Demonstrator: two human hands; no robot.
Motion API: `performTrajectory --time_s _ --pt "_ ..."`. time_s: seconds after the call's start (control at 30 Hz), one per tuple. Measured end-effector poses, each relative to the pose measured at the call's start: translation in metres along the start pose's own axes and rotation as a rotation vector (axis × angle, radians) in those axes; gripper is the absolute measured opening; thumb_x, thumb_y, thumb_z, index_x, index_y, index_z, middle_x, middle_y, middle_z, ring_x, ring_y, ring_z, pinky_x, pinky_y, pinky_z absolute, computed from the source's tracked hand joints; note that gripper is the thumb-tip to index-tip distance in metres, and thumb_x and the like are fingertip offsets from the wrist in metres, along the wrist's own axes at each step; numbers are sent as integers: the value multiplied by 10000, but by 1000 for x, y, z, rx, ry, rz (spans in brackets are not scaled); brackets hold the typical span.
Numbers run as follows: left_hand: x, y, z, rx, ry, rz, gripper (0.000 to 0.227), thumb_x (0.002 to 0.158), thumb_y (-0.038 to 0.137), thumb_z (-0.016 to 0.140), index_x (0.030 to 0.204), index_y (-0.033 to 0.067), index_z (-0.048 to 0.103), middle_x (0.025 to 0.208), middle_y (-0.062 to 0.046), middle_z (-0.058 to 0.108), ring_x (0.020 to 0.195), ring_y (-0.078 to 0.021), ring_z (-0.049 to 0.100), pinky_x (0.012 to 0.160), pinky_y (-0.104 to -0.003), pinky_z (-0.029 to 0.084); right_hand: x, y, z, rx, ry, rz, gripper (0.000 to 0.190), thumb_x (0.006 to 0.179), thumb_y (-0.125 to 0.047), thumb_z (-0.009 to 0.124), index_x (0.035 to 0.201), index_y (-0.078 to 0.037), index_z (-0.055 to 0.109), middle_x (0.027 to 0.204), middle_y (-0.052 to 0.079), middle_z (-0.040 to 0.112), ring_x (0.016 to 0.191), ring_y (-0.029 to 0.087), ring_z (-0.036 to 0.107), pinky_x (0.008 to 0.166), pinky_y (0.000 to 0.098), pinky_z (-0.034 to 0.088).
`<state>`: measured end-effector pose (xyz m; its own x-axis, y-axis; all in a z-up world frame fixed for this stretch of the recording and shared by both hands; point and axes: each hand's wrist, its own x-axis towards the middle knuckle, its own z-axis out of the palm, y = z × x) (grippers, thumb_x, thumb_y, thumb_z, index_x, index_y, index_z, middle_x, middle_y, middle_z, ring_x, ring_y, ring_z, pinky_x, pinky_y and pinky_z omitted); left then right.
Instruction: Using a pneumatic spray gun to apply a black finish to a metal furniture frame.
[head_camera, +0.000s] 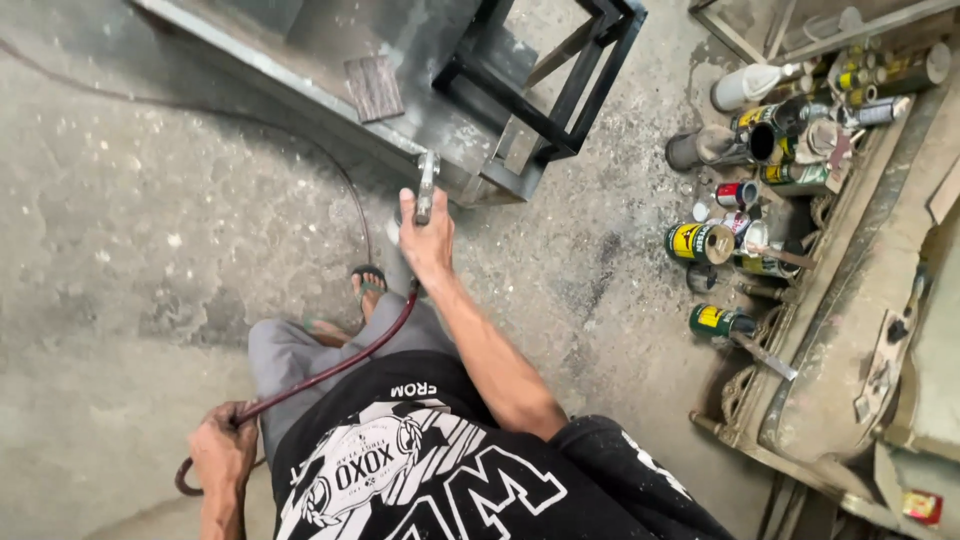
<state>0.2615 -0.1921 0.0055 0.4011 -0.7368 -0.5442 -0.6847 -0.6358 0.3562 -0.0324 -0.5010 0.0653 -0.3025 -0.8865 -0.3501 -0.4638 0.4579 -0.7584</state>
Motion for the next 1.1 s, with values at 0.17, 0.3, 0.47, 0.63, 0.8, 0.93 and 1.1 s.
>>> performTrajectory --time_s 0.17,0.3,0.47,0.63,0.8,0.93,1.1 --pt "54 -3 -37 28 -38 -87 239 979 349 643 980 182 814 934 -186 763 916 -418 707 850 -454 523 -1 -42 31 -3 121 -59 465 987 -528 486 1166 -100 478 774 54 583 725 251 582 653 436 477" --pt "105 0 -82 -18 -101 -166 228 991 382 670 1003 204 813 972 -131 768 916 -375 711 770 -467 526 17 -72 70 -4 319 -134 472 975 -464 557 1228 -67 527 892 121 660 867 322 629 769 458 482" --pt "206 -28 -124 26 -165 102 187 904 305 658 939 178 790 791 -156 743 871 -319 739 776 -423 505 40 -119 118 44 437 -71 569 981 -491 525 1342 -55 473 1026 151 675 956 342 649 848 466 500" --pt "291 -30 -185 13 -291 208 253 838 243 636 1018 180 802 791 -136 760 814 -211 704 750 -407 502 74 -151 166 17 612 -1 565 968 -521 524 1282 -52 516 1040 180 696 962 396 678 841 501 506" --pt "347 -25 -234 100 -386 299 219 892 298 650 999 168 789 818 -139 780 844 -311 742 777 -422 513 102 -163 198 28 544 279 431 978 -514 486 1026 -88 532 832 140 664 792 363 677 668 516 498" --pt "385 -23 -257 114 -400 344 200 898 309 669 979 165 781 811 -127 773 816 -304 726 771 -405 511 119 -153 225 24 536 286 504 960 -545 481 1049 -49 504 902 225 673 889 475 672 768 561 497" --pt "412 -16 -285 188 -416 371 185 914 305 675 976 170 786 837 -163 769 847 -384 720 781 -443 519 98 -189 227 125 573 330 475 993 -478 509 1192 -48 545 933 138 649 827 307 671 691 487 545"
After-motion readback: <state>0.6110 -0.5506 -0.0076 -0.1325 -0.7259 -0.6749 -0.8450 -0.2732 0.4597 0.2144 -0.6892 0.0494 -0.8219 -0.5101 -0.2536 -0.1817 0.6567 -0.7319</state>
